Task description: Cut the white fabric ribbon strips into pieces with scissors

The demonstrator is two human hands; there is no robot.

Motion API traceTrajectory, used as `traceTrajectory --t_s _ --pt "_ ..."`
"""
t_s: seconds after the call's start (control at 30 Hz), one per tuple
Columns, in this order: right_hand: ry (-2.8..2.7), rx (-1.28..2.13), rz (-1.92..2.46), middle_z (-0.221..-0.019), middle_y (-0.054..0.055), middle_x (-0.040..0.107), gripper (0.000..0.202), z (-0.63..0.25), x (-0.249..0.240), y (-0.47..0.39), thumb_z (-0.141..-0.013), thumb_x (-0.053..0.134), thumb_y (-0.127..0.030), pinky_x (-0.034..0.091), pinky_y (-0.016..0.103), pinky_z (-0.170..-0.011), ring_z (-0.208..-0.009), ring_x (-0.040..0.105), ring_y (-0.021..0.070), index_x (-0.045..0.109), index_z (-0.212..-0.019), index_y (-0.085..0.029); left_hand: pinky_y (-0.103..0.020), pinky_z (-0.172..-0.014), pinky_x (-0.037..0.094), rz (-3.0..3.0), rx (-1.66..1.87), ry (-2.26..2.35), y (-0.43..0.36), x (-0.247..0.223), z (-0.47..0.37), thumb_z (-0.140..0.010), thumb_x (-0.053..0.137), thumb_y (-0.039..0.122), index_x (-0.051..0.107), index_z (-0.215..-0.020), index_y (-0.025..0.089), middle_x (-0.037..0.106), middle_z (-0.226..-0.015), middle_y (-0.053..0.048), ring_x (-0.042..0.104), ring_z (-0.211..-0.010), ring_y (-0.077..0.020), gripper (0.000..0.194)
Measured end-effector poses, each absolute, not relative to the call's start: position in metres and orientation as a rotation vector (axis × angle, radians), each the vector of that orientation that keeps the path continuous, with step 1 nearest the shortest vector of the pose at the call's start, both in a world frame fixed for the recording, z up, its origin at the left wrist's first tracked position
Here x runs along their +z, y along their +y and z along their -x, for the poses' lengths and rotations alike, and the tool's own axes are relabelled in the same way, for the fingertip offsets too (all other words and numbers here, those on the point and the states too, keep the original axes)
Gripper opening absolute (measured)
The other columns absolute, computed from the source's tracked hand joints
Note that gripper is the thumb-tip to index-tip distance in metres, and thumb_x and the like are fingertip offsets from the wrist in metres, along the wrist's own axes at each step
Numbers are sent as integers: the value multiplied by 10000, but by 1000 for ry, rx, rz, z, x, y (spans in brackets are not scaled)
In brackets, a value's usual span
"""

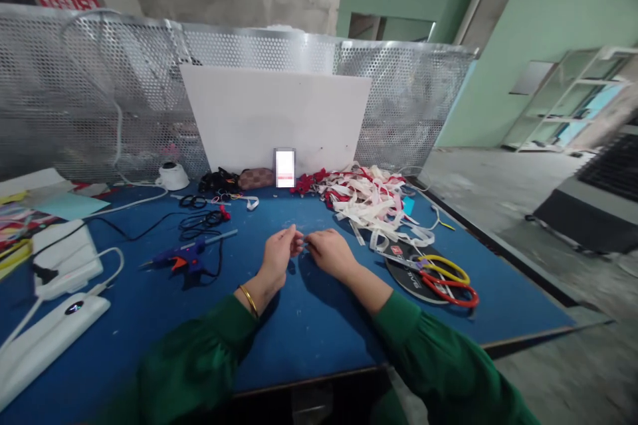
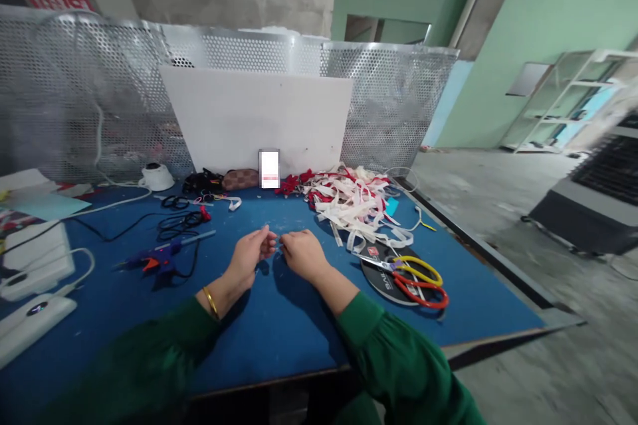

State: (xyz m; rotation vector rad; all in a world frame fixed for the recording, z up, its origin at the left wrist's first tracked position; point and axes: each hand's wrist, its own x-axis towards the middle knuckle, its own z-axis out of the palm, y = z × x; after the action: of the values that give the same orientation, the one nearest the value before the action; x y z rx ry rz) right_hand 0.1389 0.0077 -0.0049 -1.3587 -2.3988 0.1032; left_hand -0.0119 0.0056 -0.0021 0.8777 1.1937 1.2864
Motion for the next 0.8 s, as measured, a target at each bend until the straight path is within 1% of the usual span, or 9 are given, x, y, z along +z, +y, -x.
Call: traceTrajectory --t_s 0.13,0.27,0.33,0.4,0.47,0.53,0.6,0.7,0.8 --pt "-2378 89 1451 -1045 75 779 203 -141 1 8 -964 555 -220 432 314 -900 -1009 706 210 713 -1090 -198 -238 -582 474 -765 1237 1182 8 -7 14 -745 755 459 681 -748 120 638 -643 -21 584 -542 -104 347" --pt "-2254 57 1648 -1102 54 777 236 -158 17 14 -970 559 -299 461 281 -881 -1042 703 207 714 -1138 -241 -235 -574 470 -773 1220 1173 9 -10 14 -760 738 422 678 -749 116 633 -638 -19 574 -530 -98 313" --pt "-2136 6 1807 -1149 75 764 281 -181 33 26 -976 526 -300 474 299 -879 -1074 696 231 706 -1184 -242 -237 -583 470 -807 1211 1174 9 -10 13 -747 744 427 682 -743 115 633 -640 -21 577 -536 -100 319" --pt "-2001 -52 1986 -1190 132 742 300 -212 50 44 -954 512 -247 479 337 -890 -1129 676 277 725 -1162 -211 -239 -587 466 -850 1202 1190 9 -11 11 -729 753 434 685 -724 115 631 -637 -24 575 -538 -101 326" --pt "-1856 -75 2173 -1126 181 751 301 -245 64 65 -904 519 -163 490 362 -870 -1091 692 307 759 -1085 -171 -238 -579 454 -888 1195 1208 9 -12 9 -710 761 442 687 -705 119 630 -634 -28 566 -535 -101 332" --pt "-1741 -69 2302 -1083 204 755 286 -273 72 84 -857 536 -105 495 351 -861 -1061 704 306 781 -999 -142 -239 -573 446 -911 1191 1216 9 -13 8 -695 769 449 689 -696 124 630 -634 -30 558 -534 -102 334" --pt "-1656 -62 2363 -1085 206 755 291 -291 73 99 -830 548 -86 495 331 -857 -1059 704 293 784 -994 -132 -244 -580 449 -923 1185 1222 9 -13 7 -690 768 451 690 -693 129 629 -636 -31 560 -540 -106 331" --pt "-1597 -31 2365 -1064 177 767 303 -301 66 114 -805 576 -84 494 289 -838 -1035 710 258 787 -1011 -152 -251 -596 458 -933 1177 1231 9 -12 7 -701 753 440 694 -699 131 633 -644 -32 566 -551 -109 314" --pt "-1569 -13 2332 -985 207 771 262 -301 61 120 -775 602 -72 510 309 -825 -981 725 280 791 -953 -108 -249 -601 457 -934 1163 1230 9 -12 8 -707 741 422 695 -705 129 636 -649 -33 567 -555 -108 296"
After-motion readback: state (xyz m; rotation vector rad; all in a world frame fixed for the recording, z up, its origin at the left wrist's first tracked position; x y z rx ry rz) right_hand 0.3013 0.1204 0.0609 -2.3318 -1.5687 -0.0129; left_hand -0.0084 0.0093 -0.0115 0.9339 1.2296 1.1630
